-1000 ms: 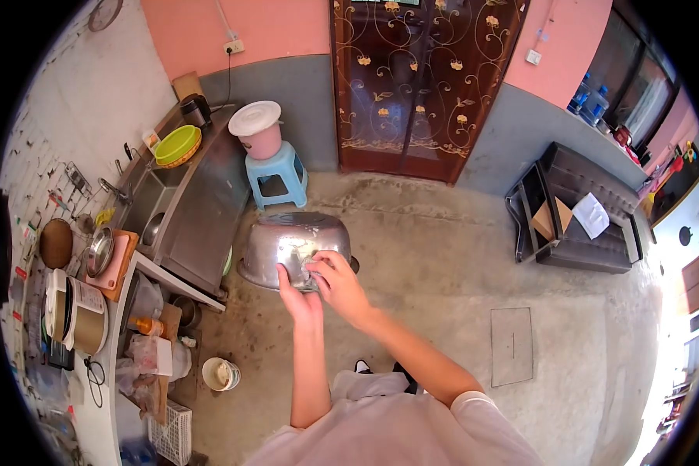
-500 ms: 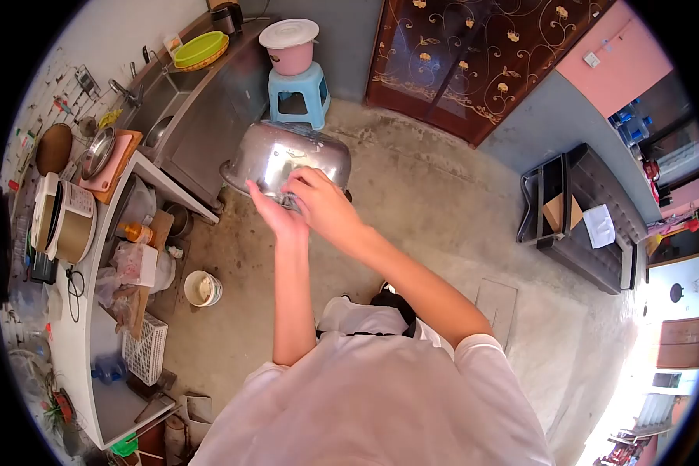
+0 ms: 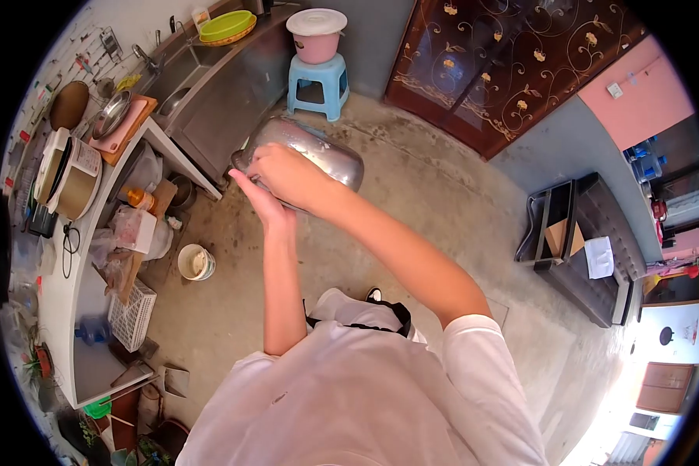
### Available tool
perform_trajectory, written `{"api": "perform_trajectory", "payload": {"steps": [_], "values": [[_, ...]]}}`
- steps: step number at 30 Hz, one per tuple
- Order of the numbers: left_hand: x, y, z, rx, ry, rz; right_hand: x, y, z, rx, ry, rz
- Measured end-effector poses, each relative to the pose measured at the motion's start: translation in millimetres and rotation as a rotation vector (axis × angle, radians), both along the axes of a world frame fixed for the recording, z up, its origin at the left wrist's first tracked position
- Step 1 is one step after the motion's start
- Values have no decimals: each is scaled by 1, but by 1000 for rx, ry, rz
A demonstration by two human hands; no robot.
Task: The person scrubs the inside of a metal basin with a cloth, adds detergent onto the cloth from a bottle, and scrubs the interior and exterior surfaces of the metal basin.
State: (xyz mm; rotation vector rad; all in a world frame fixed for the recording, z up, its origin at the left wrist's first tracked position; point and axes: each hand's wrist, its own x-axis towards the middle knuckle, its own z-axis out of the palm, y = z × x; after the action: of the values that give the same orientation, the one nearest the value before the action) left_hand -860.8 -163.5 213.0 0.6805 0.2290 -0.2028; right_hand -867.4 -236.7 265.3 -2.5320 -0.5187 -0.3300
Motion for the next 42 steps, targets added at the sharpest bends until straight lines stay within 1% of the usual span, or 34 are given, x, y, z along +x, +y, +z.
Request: {"api": "perform_trajectory", "payload": {"steps": [1,3,5,7,8,9,10,11,12,15,16,18,20,21,22,24,25,26,28,29,30,32,33,34,35,37,38,40,41,42], "values": [[1,2,-4,-77,55,-42,-13,-2,-4,-1,3,11],[-4,-1,-7,-31,21,9,-35,-5,-17,191,15,-67],[-5,-6,-11,13,-22,68,-37,-10,-22,183,-16,-73],[-5,-9,-21,-19,-64,10,-34,-8,-21,191,-40,-78],[-5,-10,-30,-6,-65,23,-22,-5,-19,144,-83,-85],[-4,-12,-27,28,-125,20,-10,-3,-14,95,-135,-90],[-3,-13,-23,62,-184,21,-1,-4,-9,104,-144,-70],[-9,-16,-20,157,-210,98,5,-4,-5,87,-155,-55],[-13,-13,-10,166,-214,121,8,-2,-3,70,-166,-37],[-23,-2,1,198,-219,130,-17,-6,-6,141,-153,36],[-25,1,3,180,-195,164,-30,-5,-9,146,-152,62],[-25,4,-2,159,-175,222,-51,-6,-15,268,-97,64],[-20,9,-31,62,-191,198,-41,-1,-12,256,-89,82],[-17,9,-38,-4,-119,214,-34,4,-11,245,-87,81],[-23,10,-23,5,-114,231,-29,10,-7,254,-79,98],[-35,14,3,46,-113,293,-27,23,-2,148,-117,128],[-38,23,2,-55,-114,252,-30,28,-7,227,-162,160],[-39,27,2,-49,-116,275,-37,29,-11,233,-160,184],[-40,33,3,52,-69,527,-58,26,-20,384,-61,228],[-35,44,-20,135,-112,581,-64,26,-27,415,-50,234],[-40,48,-19,138,-112,611,-69,24,-30,418,-45,264],[-53,59,-17,-102,-174,536,-79,21,-36,466,86,287],[-60,67,-15,-135,-198,488,-81,21,-42,474,95,314],[-64,70,-15,-126,-201,516,-81,22,-48,480,84,332],[-66,72,-16,-66,-203,544,-81,24,-53,489,72,348],[-76,73,-9,32,-180,590,-77,37,-48,509,57,386],[-79,74,-11,42,-180,612,-73,45,-44,523,34,400],[-86,76,-13,-45,-156,549,-63,72,-30,531,33,416],[-87,72,-11,-69,-141,610,-61,80,-26,529,20,413],[-88,76,-10,-63,-144,621,-62,83,-27,534,21,426]]}}
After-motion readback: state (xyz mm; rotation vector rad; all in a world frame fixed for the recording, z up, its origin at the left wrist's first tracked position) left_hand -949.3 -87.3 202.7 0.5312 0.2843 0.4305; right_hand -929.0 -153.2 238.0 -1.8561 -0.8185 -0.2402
